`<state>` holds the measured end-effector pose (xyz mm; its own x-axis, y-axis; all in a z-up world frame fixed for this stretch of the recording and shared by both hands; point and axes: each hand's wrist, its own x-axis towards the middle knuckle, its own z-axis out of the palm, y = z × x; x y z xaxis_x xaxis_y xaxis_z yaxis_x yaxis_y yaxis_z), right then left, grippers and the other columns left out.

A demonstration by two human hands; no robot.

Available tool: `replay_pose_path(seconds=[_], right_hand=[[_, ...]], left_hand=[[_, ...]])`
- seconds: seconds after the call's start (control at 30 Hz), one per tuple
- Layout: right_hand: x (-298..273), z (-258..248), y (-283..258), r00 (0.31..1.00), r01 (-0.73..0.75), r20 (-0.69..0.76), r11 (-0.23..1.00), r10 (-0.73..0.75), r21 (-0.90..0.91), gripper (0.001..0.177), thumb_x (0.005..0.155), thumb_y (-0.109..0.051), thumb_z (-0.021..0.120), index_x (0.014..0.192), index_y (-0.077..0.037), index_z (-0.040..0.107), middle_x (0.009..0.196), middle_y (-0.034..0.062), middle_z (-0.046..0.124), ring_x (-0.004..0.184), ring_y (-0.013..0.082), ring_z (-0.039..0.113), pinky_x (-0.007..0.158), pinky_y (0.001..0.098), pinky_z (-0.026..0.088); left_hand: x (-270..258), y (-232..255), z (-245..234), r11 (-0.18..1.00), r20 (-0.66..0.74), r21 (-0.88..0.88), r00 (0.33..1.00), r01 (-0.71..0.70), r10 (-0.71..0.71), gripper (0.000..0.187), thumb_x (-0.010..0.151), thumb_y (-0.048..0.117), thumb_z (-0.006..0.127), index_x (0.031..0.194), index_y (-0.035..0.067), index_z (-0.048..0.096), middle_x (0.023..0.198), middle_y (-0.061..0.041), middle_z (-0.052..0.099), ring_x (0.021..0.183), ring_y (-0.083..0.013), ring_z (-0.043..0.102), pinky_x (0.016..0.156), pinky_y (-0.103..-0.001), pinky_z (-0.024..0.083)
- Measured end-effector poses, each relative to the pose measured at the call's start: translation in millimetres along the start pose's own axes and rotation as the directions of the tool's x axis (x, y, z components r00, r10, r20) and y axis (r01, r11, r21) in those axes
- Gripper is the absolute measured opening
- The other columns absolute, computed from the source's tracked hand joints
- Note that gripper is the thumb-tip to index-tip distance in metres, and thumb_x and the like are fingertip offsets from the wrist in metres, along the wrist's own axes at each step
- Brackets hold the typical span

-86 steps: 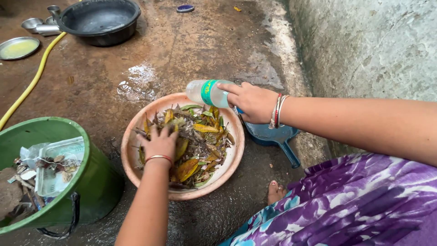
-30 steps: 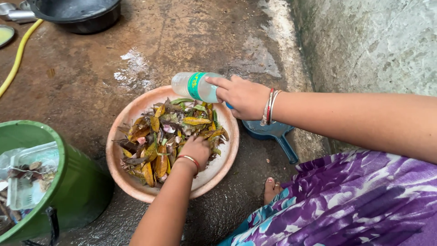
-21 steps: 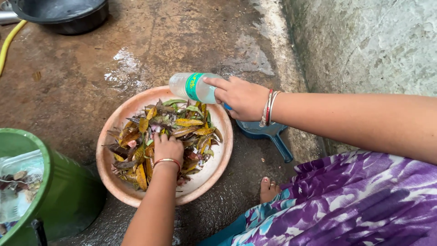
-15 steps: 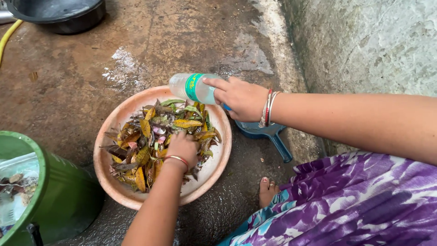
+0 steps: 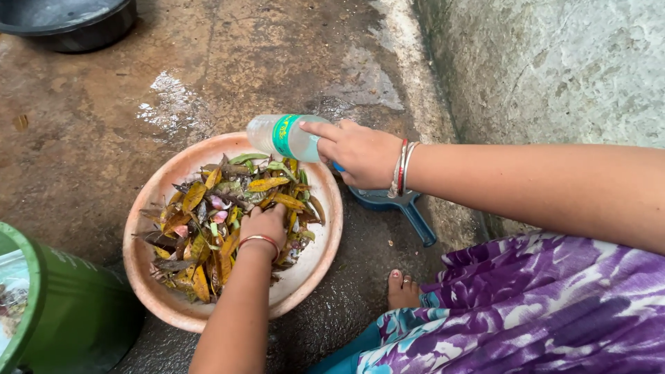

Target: The person is seen mixing organic waste such as dry leaves and organic peelings with water in a basin to prepare for composting.

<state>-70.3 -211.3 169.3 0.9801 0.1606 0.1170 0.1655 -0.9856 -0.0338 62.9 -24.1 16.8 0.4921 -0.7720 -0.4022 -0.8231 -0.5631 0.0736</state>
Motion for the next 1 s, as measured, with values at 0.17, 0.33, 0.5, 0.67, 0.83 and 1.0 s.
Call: replay_pose_path(seconds=[0.17, 0.33, 0.5, 0.67, 0.83, 1.0], right_hand=[[-2, 5, 2, 1.000, 0.016, -0.007, 1.000, -0.016, 0.002, 0.037, 0.071, -0.001, 0.065, 0.108, 0.000, 0.060, 0.156, 0.0195, 0.040, 0.095, 0.0393, 0.060, 0.088, 0.0469, 0.050], [-1, 7, 0, 1.000, 0.020, -0.010, 1.000, -0.020, 0.011, 0.032, 0.074, -0.001, 0.066, 0.105, -0.002, 0.061, 0.157, 0.0184, 0.040, 0.095, 0.0388, 0.060, 0.088, 0.0466, 0.050], [3, 1, -3, 1.000, 0.028, -0.013, 0.999, -0.027, 0.020, 0.032, 0.074, -0.004, 0.068, 0.105, -0.003, 0.061, 0.157, 0.0186, 0.040, 0.093, 0.0371, 0.060, 0.086, 0.0458, 0.050], [12, -2, 0, 0.999, 0.038, -0.038, 0.999, -0.038, -0.003, 0.031, 0.075, -0.006, 0.069, 0.104, -0.004, 0.061, 0.157, 0.0185, 0.040, 0.092, 0.0367, 0.060, 0.085, 0.0455, 0.050], [24, -11, -6, 0.999, 0.033, -0.031, 0.999, -0.033, -0.017, 0.029, 0.077, -0.011, 0.072, 0.103, -0.004, 0.060, 0.157, 0.0182, 0.039, 0.092, 0.0378, 0.059, 0.085, 0.0458, 0.050], [38, -14, -8, 0.996, 0.059, -0.058, 0.996, -0.062, -0.063, 0.031, 0.074, -0.010, 0.073, 0.103, -0.005, 0.061, 0.156, 0.0178, 0.039, 0.095, 0.0376, 0.059, 0.088, 0.0460, 0.050]], left_hand=[[21, 16, 33, 0.987, -0.062, 0.134, 0.993, -0.087, 0.096, 0.031, 0.097, 0.021, 0.056, 0.126, 0.026, 0.063, 0.129, -0.009, 0.061, 0.123, -0.0315, 0.055, 0.101, -0.048, 0.043], [45, 12, 67, 0.970, -0.143, 0.220, 0.980, -0.103, 0.136, 0.026, 0.097, 0.025, 0.051, 0.109, 0.027, 0.074, 0.123, -0.008, 0.058, 0.117, -0.0317, 0.055, 0.095, -0.048, 0.045], [54, -24, 76, 0.968, -0.360, 0.232, 0.916, -0.098, 0.179, 0.024, 0.094, 0.023, 0.054, 0.099, 0.020, 0.077, 0.114, -0.008, 0.064, 0.109, -0.0291, 0.062, 0.089, -0.044, 0.053], [28, -68, 45, 0.999, -0.525, -0.027, 0.851, -0.021, 0.004, 0.019, 0.093, 0.020, 0.060, 0.097, 0.016, 0.078, 0.111, -0.009, 0.069, 0.106, -0.0298, 0.066, 0.090, -0.044, 0.054], [6, -114, 24, 0.897, -0.593, -0.412, 0.795, -0.162, -0.129, 0.014, 0.084, 0.019, 0.075, 0.093, 0.011, 0.082, 0.115, -0.015, 0.071, 0.105, -0.0335, 0.066, 0.090, -0.044, 0.053], [-25, -149, 3, 0.367, -0.332, -0.892, 0.933, -0.262, -0.142, 0.011, 0.092, 0.005, 0.069, 0.096, -0.001, 0.077, 0.091, -0.009, 0.079, 0.082, -0.0138, 0.071, 0.080, -0.030, 0.057]])
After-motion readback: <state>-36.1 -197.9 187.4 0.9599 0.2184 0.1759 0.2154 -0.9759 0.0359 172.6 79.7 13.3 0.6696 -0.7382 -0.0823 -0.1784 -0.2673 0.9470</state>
